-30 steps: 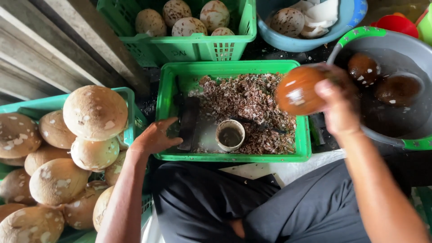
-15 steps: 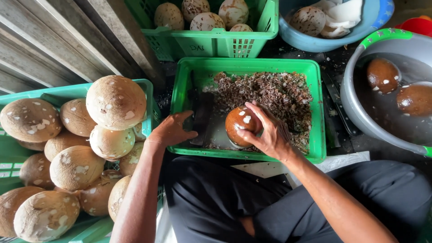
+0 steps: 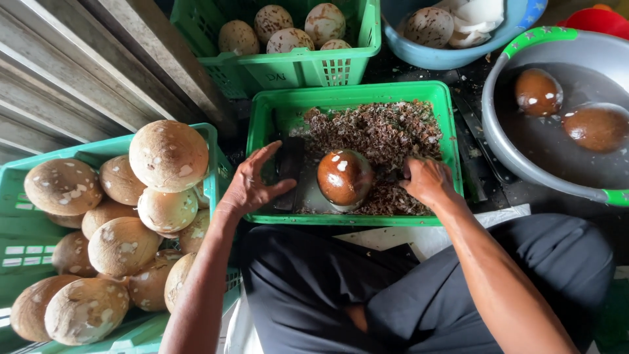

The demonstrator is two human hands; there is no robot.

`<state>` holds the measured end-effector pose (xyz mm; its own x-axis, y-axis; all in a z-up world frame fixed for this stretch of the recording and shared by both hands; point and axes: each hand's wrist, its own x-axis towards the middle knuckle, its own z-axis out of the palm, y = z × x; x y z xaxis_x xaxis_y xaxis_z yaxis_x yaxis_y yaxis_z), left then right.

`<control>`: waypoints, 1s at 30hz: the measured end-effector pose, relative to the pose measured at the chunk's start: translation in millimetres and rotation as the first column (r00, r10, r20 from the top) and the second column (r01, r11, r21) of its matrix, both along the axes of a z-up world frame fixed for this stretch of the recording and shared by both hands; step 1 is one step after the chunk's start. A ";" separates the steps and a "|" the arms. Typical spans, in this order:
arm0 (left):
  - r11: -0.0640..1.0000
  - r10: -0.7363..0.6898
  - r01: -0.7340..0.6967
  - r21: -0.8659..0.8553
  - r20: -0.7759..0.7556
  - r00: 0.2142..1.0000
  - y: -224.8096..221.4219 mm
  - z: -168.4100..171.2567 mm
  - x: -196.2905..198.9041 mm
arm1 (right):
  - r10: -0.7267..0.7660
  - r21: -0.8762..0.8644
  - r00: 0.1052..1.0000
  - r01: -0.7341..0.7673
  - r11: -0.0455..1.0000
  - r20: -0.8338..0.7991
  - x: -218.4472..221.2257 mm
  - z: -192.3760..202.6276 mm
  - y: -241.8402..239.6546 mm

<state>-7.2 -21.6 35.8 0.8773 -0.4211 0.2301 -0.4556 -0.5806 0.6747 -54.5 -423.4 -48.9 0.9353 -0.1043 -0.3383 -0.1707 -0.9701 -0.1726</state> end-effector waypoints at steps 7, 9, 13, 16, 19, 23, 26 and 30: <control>0.997 -0.070 0.069 0.026 0.036 0.997 -82.1 17.3 -54.9 | 0.030 0.036 0.997 -0.033 0.999 0.064 -0.8 -26.9 -9.6; 0.996 0.074 -0.074 0.058 0.004 0.997 -110.4 11.0 -69.4 | 0.015 0.040 0.993 -0.019 0.999 0.120 -5.3 -27.1 -3.0; 0.969 0.213 -0.219 -0.112 -0.065 0.975 -139.8 -18.5 -68.0 | 0.003 0.199 0.990 -0.032 0.980 0.142 -3.9 -46.7 -0.4; 0.962 0.242 -0.240 -0.128 -0.005 0.970 -138.6 -35.8 -59.3 | -0.080 0.202 0.979 0.042 0.978 0.187 -4.8 -75.0 -19.9; 0.983 0.169 -0.166 -0.082 0.035 0.985 -128.0 -38.6 -54.7 | -0.072 0.249 0.994 0.051 0.967 0.078 -32.9 54.8 33.2; 0.993 0.118 -0.118 -0.012 0.103 0.988 -114.8 -35.4 -55.4 | -0.114 0.472 0.991 0.069 0.879 0.068 -38.6 82.1 34.0; 0.992 0.118 -0.121 0.046 0.063 0.991 -110.9 -28.0 -48.9 | -0.113 0.651 0.976 -0.037 0.758 0.187 -35.9 93.6 53.4; 0.998 0.025 -0.027 0.052 0.041 0.999 -96.9 -9.5 -43.2 | -0.150 0.770 0.951 -0.120 0.626 0.270 -34.3 72.6 81.7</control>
